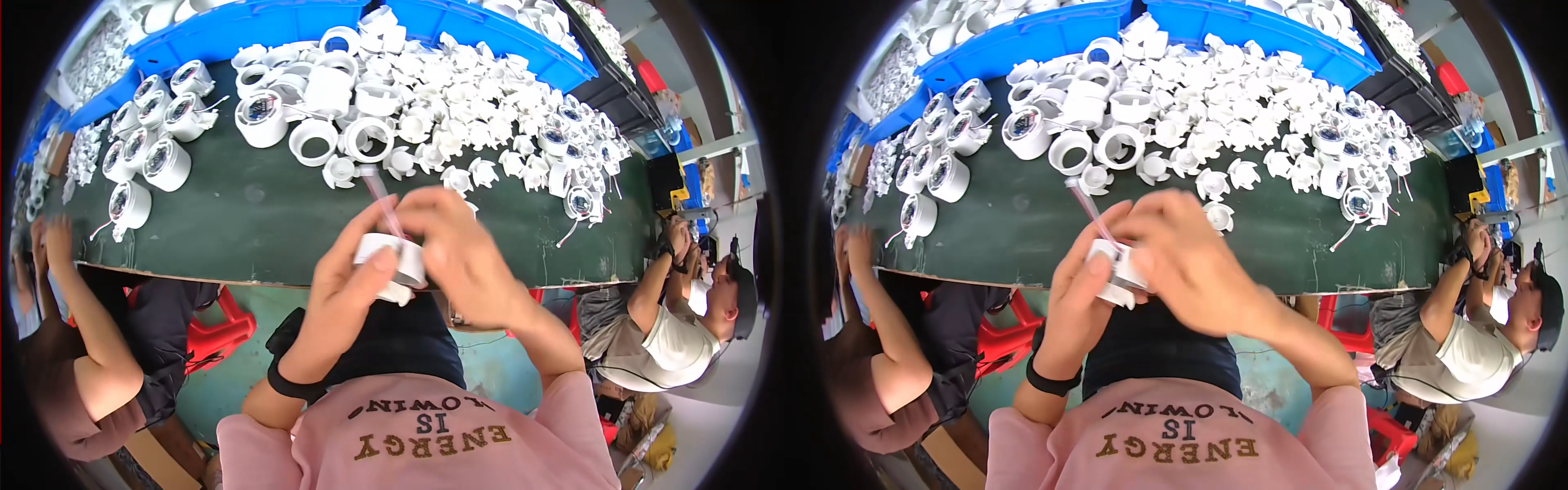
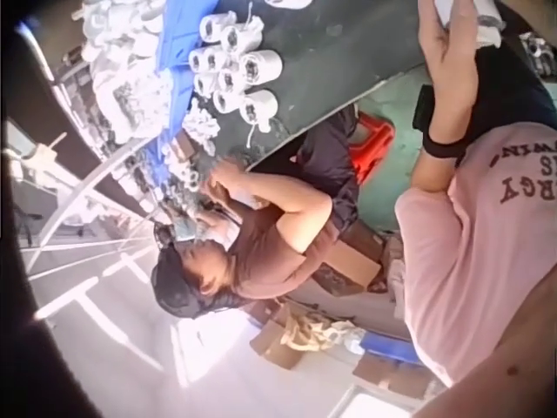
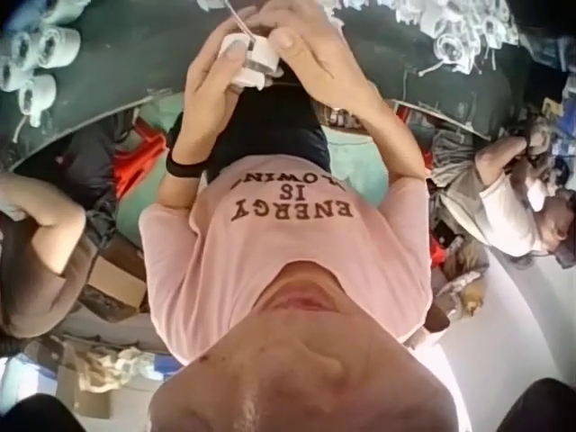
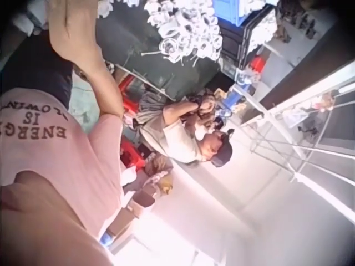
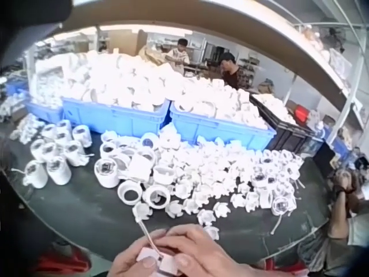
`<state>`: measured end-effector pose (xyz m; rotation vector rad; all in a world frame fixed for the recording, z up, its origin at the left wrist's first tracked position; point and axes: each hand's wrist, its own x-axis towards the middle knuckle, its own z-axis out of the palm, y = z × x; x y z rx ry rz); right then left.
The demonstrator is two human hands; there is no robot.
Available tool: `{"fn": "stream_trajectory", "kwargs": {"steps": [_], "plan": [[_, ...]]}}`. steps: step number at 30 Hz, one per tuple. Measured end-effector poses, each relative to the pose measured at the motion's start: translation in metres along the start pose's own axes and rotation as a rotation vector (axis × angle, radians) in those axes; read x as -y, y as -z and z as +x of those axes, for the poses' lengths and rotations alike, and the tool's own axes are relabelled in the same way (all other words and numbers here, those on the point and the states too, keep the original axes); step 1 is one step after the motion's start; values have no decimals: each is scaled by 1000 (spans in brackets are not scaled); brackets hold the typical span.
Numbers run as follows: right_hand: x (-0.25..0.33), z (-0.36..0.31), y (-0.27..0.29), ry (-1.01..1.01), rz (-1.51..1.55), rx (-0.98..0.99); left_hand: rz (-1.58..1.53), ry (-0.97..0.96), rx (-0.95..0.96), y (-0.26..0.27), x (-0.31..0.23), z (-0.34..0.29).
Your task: The person assembles electronic components by hand, picking up a white plastic housing and a fan blade, fitting the blade into the housing, and snapping a plastic cap onto the assembly.
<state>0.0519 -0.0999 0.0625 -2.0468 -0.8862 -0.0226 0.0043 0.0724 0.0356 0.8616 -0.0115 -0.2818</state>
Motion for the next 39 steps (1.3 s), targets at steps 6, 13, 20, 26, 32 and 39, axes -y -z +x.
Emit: {"fn": "stream_trajectory", "kwargs": {"steps": [6, 13, 20, 26, 32, 39], "plan": [[-57, 65, -18, 147, -704, -111, -71, -40, -69, 16, -12, -10], [-30, 17, -11, -241, 303, -196, -44, -34, -170, 18, -18, 0], [19, -22, -9, -295, 891, -263, 347, -139, -222, -8, -1, 8], [7, -40, -14, -358, 881, -243, 362, 1, -121, 4, 6, 6], [11, -33, -11, -583, 613, -206, 816, -533, -111, -18, 30, 10], [5, -53, -11, -383, 627, -113, 784, -478, -94, -16, 30, 10]]}}
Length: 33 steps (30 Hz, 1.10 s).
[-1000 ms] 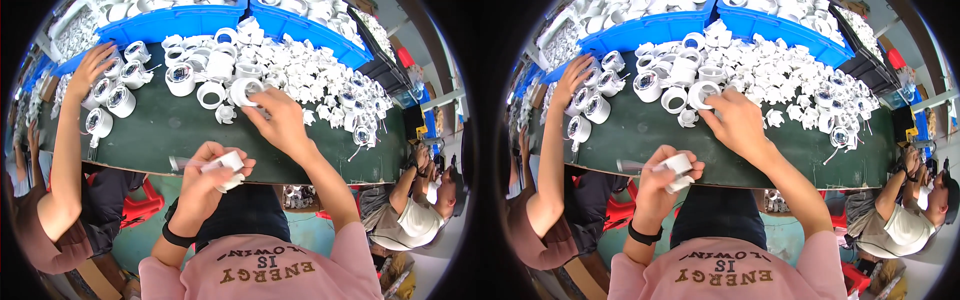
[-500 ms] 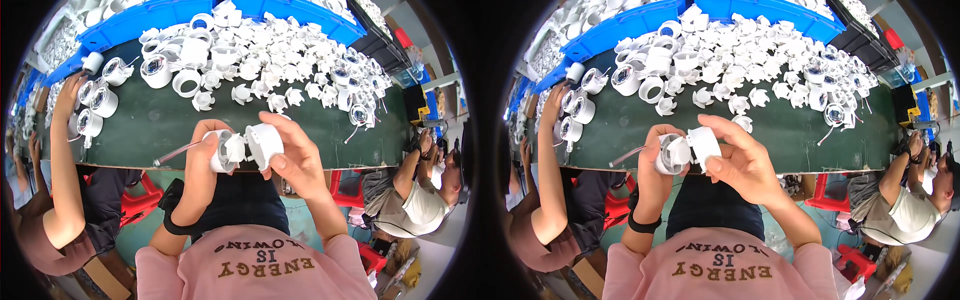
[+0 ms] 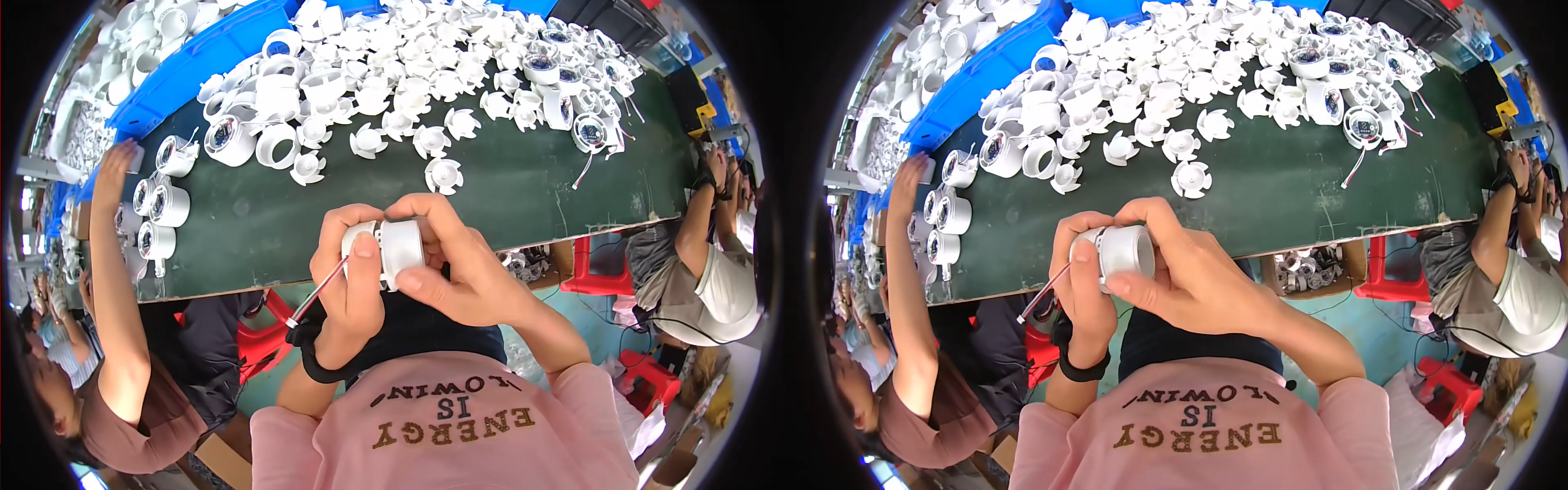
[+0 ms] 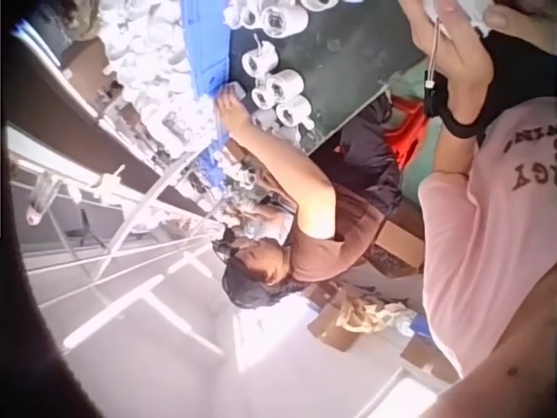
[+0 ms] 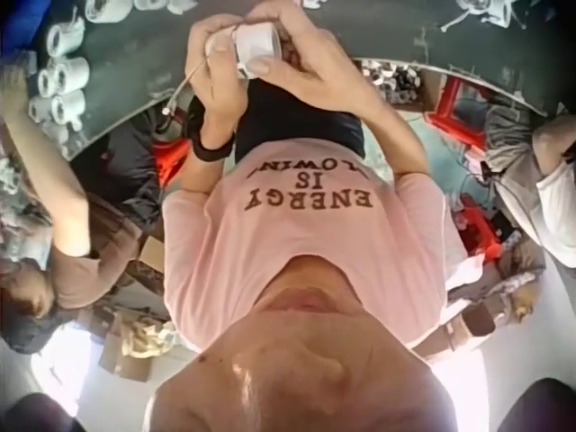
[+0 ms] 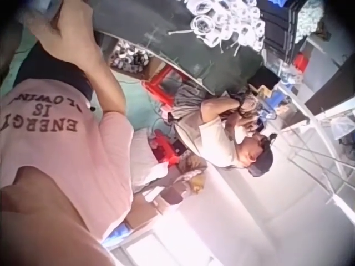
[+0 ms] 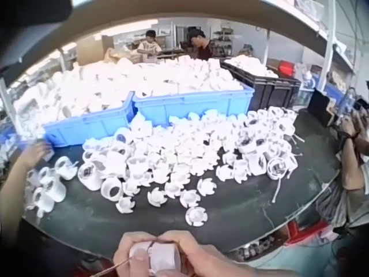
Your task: The person assembles electronic components by hand, picking up a white plastic housing and a fan blade, fitting the blade into the housing, and snapping a plastic cap onto the assembly.
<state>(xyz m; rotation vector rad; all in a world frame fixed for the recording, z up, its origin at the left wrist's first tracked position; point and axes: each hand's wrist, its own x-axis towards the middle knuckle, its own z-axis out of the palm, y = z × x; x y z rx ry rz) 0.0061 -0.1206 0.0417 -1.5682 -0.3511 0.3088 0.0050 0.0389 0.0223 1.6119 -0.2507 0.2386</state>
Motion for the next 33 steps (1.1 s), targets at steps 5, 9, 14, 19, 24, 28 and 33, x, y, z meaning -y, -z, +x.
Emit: {"fn": "stream_trajectory", "kwargs": {"steps": [5, 9, 14, 19, 24, 28, 33], "plan": [[-7, -4, -3, 27, 69, 9, 5, 23, -40, -5, -4, 3], [-8, -7, -5, 4, 60, -17, 112, -43, -13, -4, -2, 0], [-8, -9, -9, 48, 18, -9, 104, -153, -13, -3, 3, -3], [-8, -11, -8, 90, -26, -40, 162, -84, 21, -2, -3, -6], [-8, -10, -8, 131, -126, -23, 210, -123, 52, -2, -6, -7], [-15, -11, -15, 278, -186, -82, 195, -128, 47, -4, -8, -12], [-20, -14, -18, 297, -259, -81, 225, -22, 81, -2, -11, -18]]}}
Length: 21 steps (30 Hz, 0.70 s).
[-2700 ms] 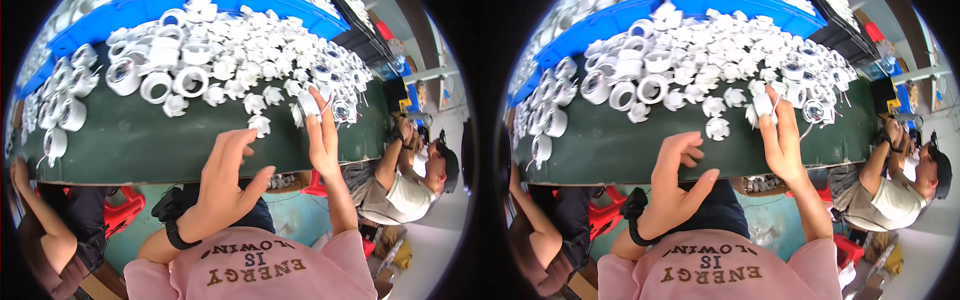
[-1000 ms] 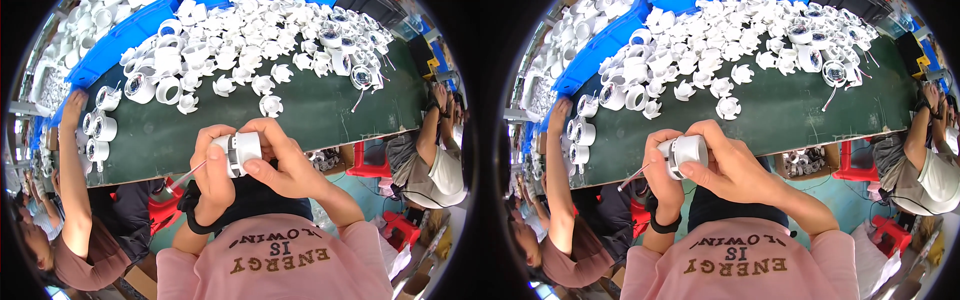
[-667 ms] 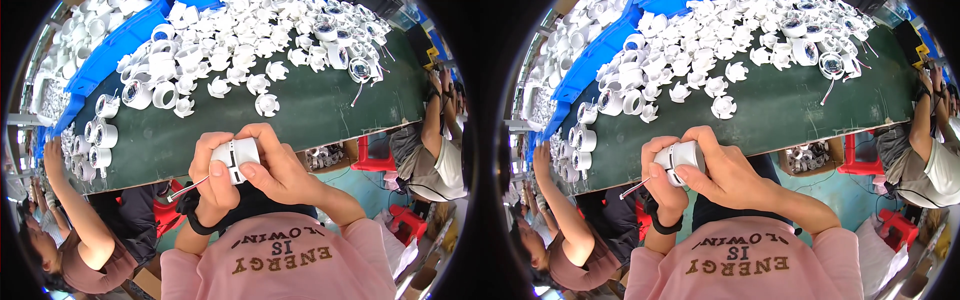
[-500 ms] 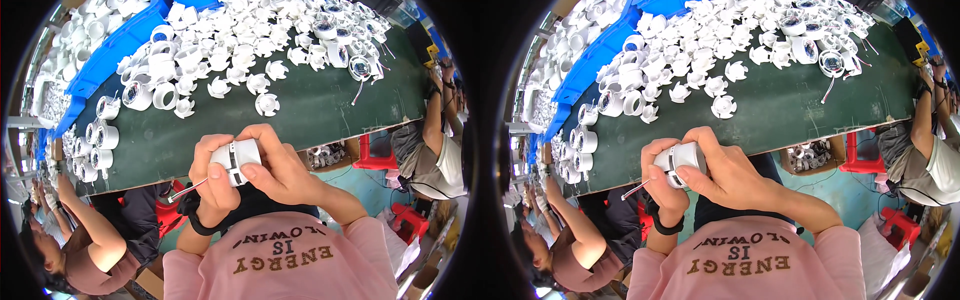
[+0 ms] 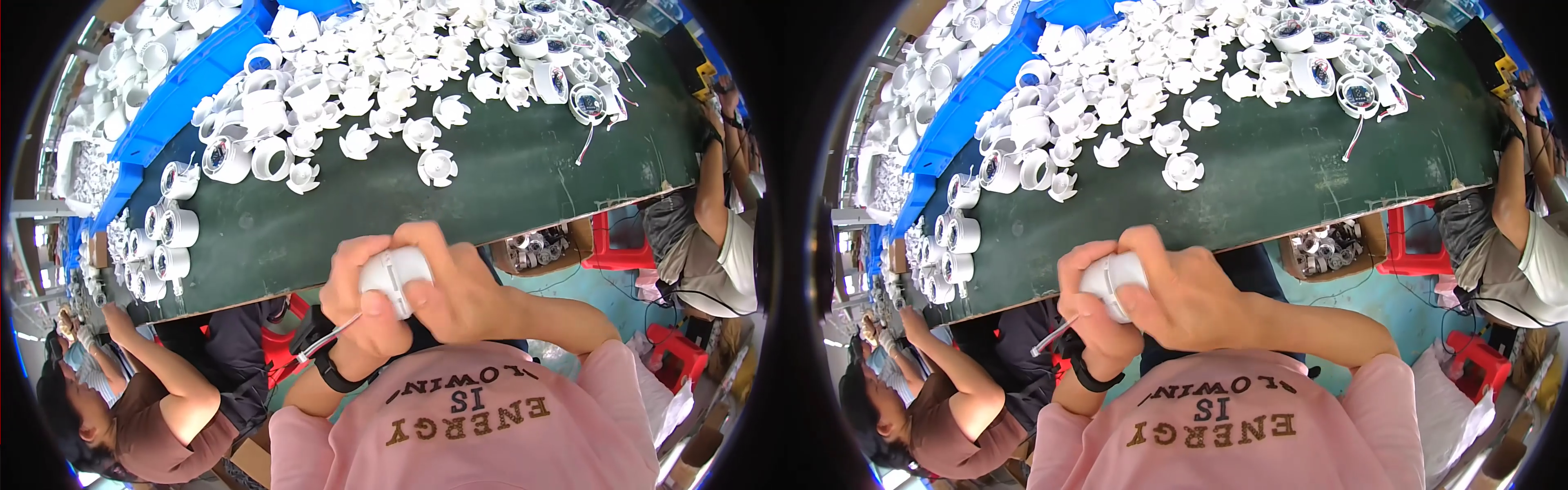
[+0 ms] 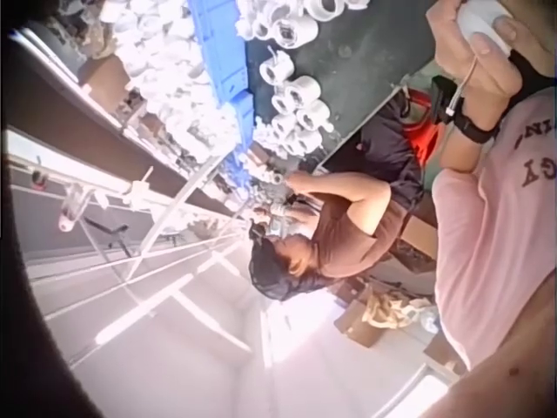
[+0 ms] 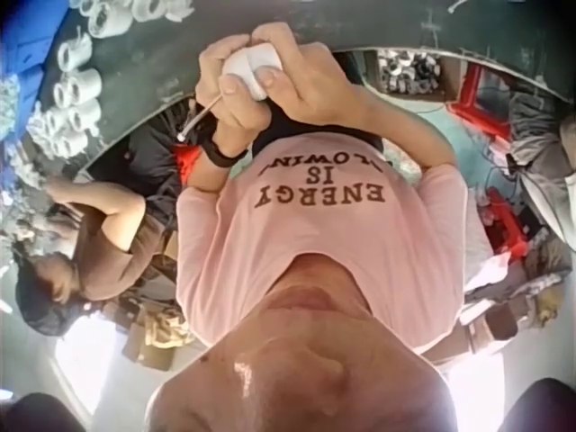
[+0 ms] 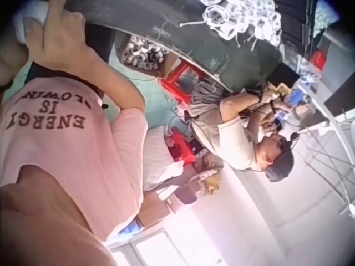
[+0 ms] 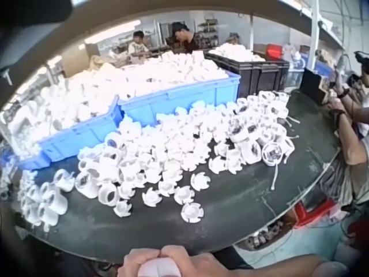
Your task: The person assembles electronic components by hand, picking up a white plastic housing and a fan blade, fitting the blade into the housing, and snapping a plastic cap onto the assembly.
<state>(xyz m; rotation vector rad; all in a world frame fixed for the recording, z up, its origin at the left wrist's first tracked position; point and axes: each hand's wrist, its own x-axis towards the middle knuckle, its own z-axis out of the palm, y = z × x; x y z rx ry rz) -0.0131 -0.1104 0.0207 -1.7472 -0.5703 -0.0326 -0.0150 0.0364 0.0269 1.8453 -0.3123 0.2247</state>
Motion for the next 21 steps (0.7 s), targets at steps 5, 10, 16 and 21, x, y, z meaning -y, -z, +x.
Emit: {"fn": "stream_trajectory", "kwargs": {"steps": [5, 10, 16, 21], "plan": [[-4, 18, 1, 35, -56, -21, 41, -251, -86, 5, 6, 24], [6, 30, 8, -202, 32, -144, -33, 11, 58, 17, 3, 67], [-1, 34, 14, -39, 402, -417, 186, -314, 478, 10, -28, 66], [-32, 31, 45, -83, 263, -405, 381, -276, 403, 32, -4, 166]]}}
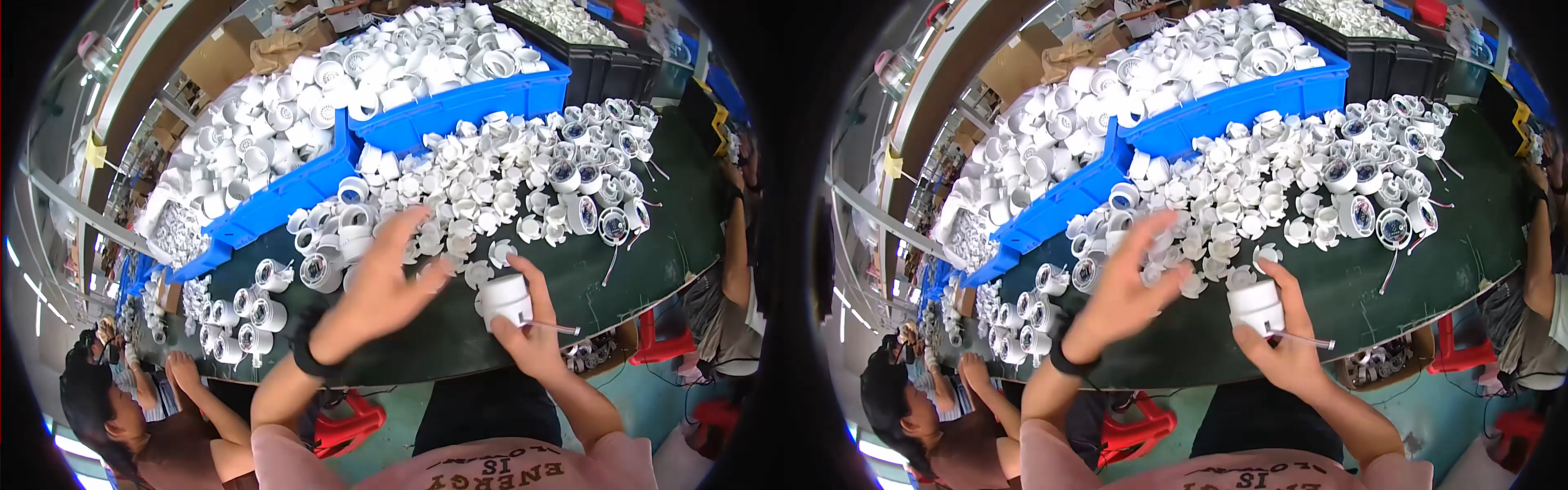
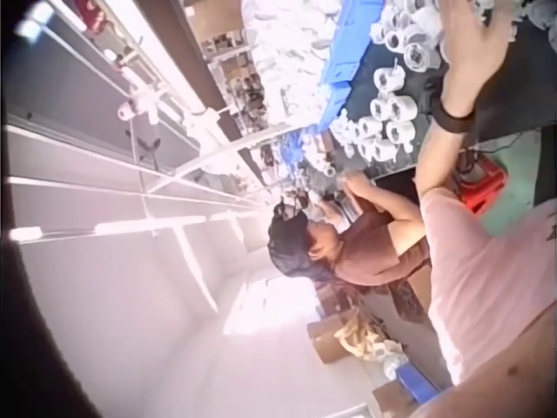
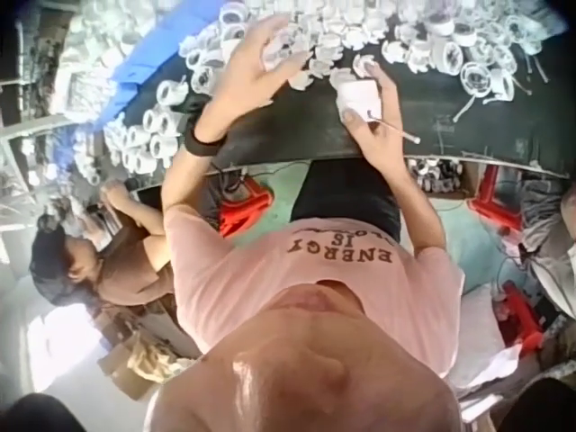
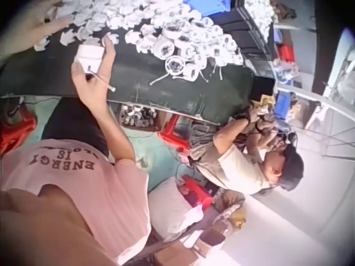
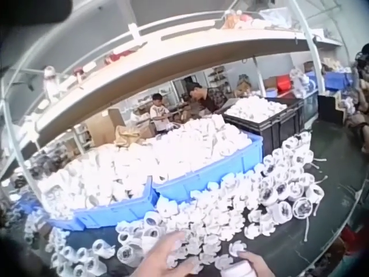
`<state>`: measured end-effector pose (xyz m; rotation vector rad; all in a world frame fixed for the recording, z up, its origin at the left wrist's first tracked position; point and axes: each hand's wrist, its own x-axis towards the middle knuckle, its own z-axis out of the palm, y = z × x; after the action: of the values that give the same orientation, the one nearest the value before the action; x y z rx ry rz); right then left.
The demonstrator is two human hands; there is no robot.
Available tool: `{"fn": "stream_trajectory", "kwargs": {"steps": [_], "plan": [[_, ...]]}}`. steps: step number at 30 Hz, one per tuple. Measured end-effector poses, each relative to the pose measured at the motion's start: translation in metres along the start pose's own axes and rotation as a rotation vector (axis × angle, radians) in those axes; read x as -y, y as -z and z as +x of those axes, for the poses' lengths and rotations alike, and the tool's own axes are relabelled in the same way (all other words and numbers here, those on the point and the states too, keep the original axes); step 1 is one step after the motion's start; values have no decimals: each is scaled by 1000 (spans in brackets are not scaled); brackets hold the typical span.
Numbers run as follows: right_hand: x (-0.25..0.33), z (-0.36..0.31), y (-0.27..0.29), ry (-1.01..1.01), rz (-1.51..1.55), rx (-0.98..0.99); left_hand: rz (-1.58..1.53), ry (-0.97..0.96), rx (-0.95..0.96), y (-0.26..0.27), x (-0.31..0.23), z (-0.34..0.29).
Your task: The person assembles electronic components by hand, picking up a white plastic housing and a fan blade, fitting the blade into the housing, and snapping a plastic cap onto the assembly.
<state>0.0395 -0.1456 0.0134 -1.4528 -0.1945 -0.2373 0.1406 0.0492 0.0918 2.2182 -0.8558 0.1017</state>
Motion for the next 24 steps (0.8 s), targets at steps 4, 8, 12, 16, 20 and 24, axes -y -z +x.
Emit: {"fn": "stream_trajectory", "kwargs": {"steps": [4, 8, 12, 16, 20, 24], "plan": [[-7, -16, 4, 59, -144, -6, 217, 83, -518, 63, 114, 97], [-5, -12, -2, 127, -278, 21, 464, 104, -594, 108, 185, 155], [-4, -11, 4, 153, -337, 29, 715, -138, -603, 116, 206, 201], [1, -15, 4, 203, -335, 63, 482, -38, -415, 122, 219, 204], [4, -10, 11, 211, -382, 20, 82, 245, -516, 109, 159, 164], [-8, -16, 11, -126, 275, -110, 19, -184, -369, 57, 72, 91]]}}
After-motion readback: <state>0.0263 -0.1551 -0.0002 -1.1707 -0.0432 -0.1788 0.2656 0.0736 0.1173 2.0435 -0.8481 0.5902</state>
